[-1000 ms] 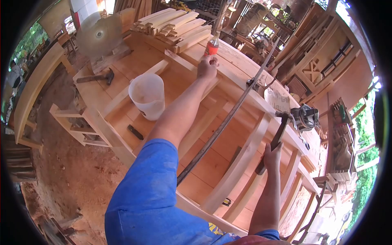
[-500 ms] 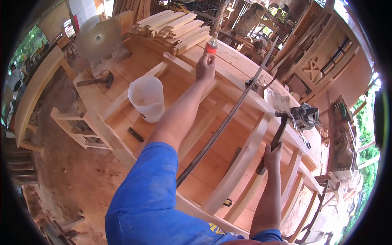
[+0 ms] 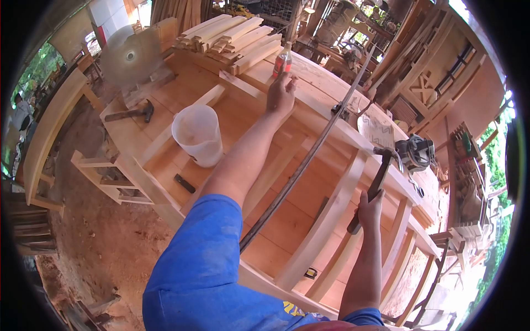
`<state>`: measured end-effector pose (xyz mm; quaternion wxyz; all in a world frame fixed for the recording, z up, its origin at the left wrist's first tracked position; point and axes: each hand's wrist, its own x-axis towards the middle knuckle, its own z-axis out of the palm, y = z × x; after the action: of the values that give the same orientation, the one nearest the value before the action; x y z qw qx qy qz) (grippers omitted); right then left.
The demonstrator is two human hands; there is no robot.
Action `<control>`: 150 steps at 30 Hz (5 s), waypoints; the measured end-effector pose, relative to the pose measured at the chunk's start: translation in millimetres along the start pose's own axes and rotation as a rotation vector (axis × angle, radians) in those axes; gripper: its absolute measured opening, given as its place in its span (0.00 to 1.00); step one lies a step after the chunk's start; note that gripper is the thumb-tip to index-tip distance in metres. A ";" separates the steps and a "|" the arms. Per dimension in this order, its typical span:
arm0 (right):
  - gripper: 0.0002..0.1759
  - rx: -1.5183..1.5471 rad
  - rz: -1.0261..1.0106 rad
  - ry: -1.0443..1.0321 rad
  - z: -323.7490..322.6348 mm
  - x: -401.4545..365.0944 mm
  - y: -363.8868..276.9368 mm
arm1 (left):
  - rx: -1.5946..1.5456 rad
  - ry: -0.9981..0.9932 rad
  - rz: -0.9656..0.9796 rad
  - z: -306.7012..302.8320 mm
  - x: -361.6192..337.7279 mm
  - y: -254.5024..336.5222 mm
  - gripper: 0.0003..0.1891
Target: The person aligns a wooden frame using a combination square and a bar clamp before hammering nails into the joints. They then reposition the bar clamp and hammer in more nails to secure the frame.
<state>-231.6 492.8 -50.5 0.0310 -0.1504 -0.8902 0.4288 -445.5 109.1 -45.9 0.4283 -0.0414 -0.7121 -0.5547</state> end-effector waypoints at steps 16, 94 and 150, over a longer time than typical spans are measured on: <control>0.35 -0.001 0.001 -0.004 -1.2 1.8 1.4 | -0.052 -0.141 -0.135 -3.5 -3.4 2.5 0.20; 0.32 0.041 0.002 0.020 7.6 1.6 1.6 | -0.232 -0.088 -0.385 -4.5 2.5 3.2 0.06; 0.39 0.030 0.048 0.027 9.2 -4.8 -5.3 | -0.145 -0.086 -0.286 1.2 3.0 -12.5 0.05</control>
<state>-230.0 481.4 -51.8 0.0348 -0.1771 -0.8794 0.4405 -454.8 104.1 -53.4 0.3099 0.0058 -0.6868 -0.6575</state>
